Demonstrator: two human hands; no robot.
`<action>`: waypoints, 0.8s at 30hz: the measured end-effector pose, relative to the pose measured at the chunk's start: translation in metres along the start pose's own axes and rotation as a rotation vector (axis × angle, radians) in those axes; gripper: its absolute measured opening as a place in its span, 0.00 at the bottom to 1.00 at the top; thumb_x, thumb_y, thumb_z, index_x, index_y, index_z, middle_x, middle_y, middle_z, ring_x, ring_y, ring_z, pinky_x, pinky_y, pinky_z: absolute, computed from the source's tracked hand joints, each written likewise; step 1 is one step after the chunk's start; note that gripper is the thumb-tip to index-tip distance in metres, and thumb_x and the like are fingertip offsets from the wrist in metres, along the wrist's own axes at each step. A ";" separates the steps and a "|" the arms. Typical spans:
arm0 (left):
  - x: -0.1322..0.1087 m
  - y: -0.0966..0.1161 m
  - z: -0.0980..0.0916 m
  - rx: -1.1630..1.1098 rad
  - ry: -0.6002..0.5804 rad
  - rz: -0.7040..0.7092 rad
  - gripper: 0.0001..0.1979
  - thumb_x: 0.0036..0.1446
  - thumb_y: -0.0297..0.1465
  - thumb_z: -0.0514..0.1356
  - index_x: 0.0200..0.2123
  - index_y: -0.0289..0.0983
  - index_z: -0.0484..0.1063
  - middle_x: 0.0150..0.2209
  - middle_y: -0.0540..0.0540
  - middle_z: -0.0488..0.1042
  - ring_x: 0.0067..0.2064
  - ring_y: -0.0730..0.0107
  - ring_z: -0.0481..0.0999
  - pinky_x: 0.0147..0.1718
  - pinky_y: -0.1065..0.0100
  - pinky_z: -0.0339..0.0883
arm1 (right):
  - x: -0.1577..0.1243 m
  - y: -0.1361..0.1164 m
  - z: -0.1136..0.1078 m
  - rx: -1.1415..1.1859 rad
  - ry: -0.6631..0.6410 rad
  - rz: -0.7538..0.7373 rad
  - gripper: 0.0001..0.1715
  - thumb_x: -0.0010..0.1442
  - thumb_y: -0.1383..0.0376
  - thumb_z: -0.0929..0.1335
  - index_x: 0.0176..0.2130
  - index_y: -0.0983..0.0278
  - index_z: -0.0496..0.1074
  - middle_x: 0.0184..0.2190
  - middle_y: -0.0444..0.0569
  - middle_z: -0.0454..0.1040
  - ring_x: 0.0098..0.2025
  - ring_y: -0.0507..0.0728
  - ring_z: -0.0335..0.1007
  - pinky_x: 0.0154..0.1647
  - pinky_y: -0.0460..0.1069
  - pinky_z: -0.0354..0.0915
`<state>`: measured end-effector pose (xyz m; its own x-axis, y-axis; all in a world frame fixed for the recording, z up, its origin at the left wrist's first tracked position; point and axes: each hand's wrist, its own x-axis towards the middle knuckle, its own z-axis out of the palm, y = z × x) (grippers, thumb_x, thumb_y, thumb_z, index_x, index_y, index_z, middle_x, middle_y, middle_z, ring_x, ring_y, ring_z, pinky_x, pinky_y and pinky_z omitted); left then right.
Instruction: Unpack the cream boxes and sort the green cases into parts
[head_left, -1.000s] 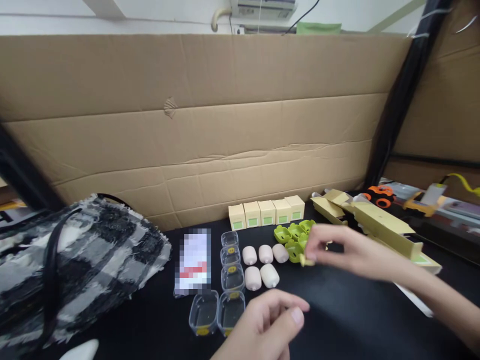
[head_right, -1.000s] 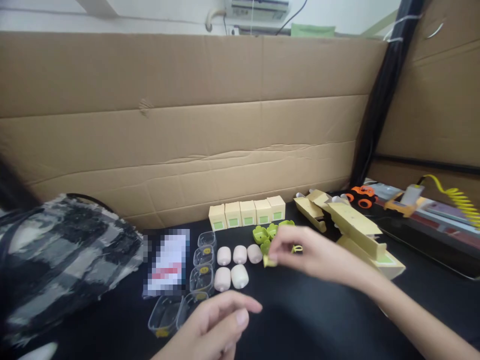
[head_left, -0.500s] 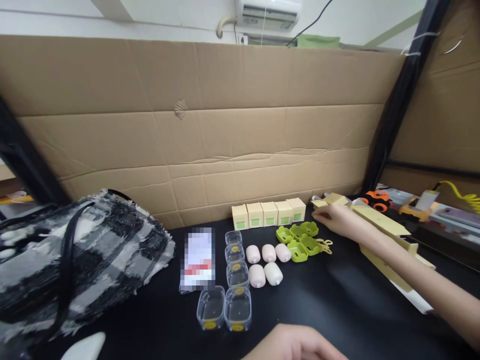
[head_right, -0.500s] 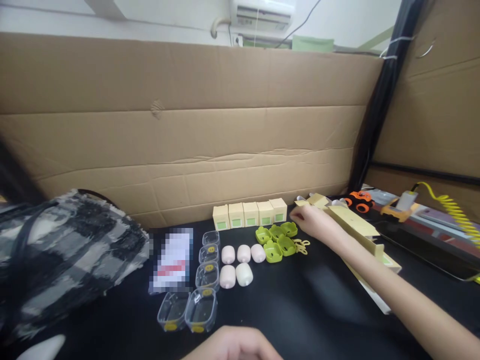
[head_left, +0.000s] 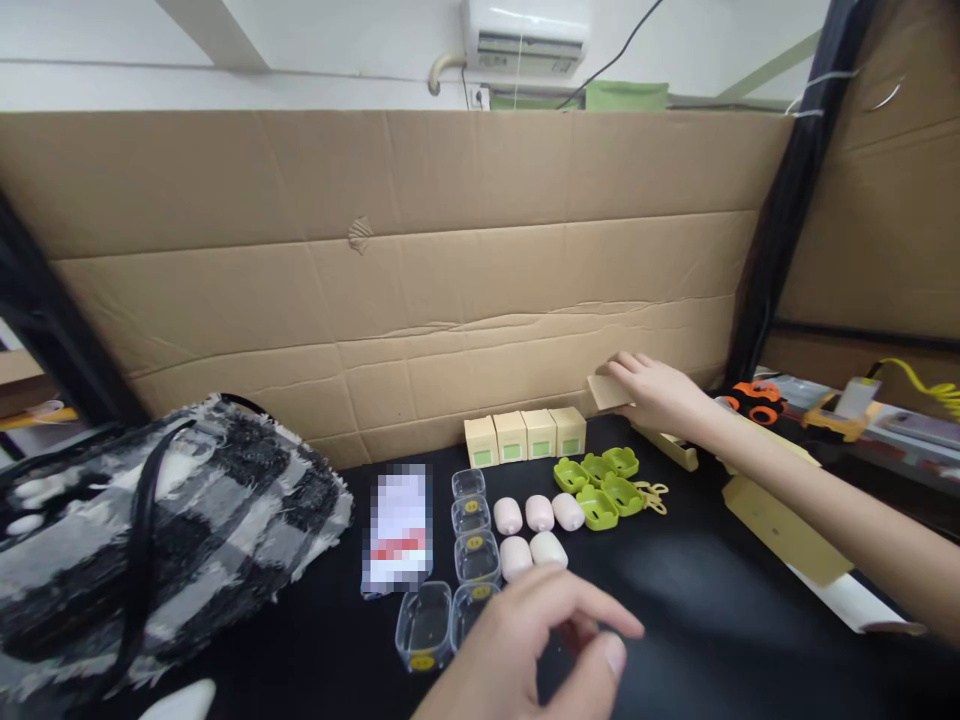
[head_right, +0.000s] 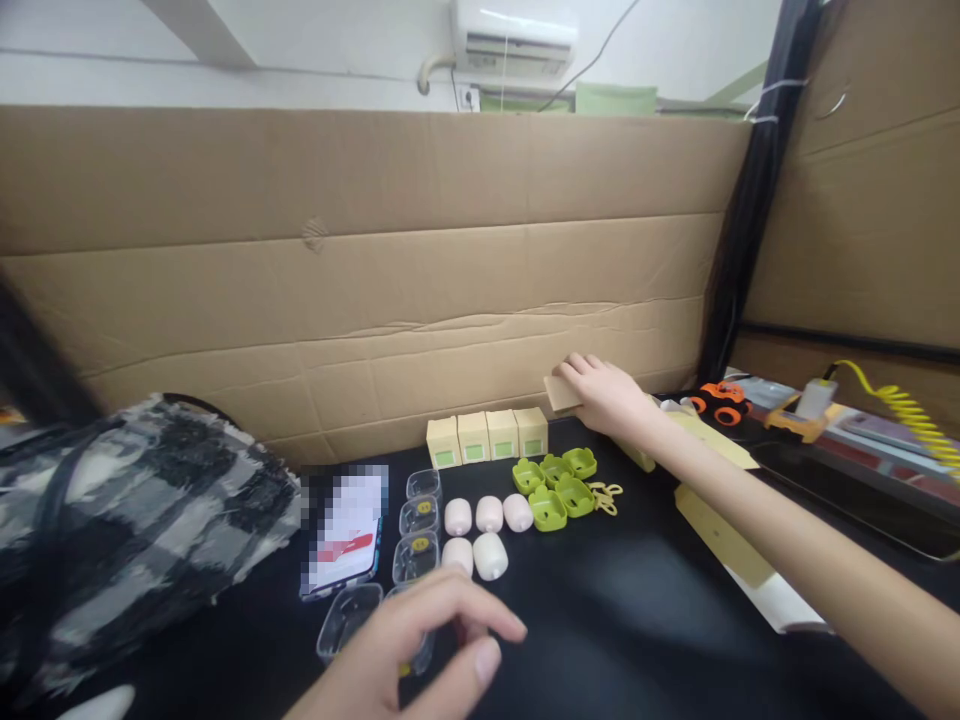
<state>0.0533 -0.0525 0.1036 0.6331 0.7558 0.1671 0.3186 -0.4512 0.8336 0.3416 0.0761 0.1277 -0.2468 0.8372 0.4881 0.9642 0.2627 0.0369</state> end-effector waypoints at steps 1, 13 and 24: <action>0.001 -0.002 -0.003 0.072 0.095 0.095 0.12 0.57 0.28 0.55 0.43 0.43 0.73 0.36 0.48 0.73 0.41 0.66 0.74 0.46 0.63 0.67 | -0.010 -0.009 -0.007 0.033 0.034 -0.024 0.20 0.58 0.66 0.69 0.50 0.68 0.67 0.49 0.59 0.69 0.51 0.66 0.66 0.51 0.62 0.63; 0.013 -0.030 -0.010 0.644 0.244 0.369 0.42 0.55 0.31 0.63 0.63 0.45 0.38 0.56 0.38 0.68 0.55 0.51 0.71 0.49 0.53 0.71 | -0.095 -0.111 0.012 0.545 0.162 -0.310 0.31 0.54 0.61 0.73 0.54 0.56 0.59 0.44 0.52 0.73 0.44 0.61 0.72 0.41 0.55 0.70; 0.020 -0.032 -0.021 0.663 0.232 0.326 0.29 0.44 0.18 0.59 0.49 0.42 0.54 0.45 0.42 0.71 0.44 0.58 0.77 0.36 0.60 0.76 | -0.112 -0.105 0.000 0.894 0.215 -0.423 0.17 0.63 0.63 0.64 0.51 0.53 0.58 0.34 0.47 0.76 0.42 0.58 0.75 0.39 0.49 0.74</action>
<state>0.0407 -0.0126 0.0913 0.6265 0.5834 0.5168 0.5435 -0.8023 0.2467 0.2680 -0.0452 0.0693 -0.4441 0.5109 0.7360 0.3532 0.8548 -0.3803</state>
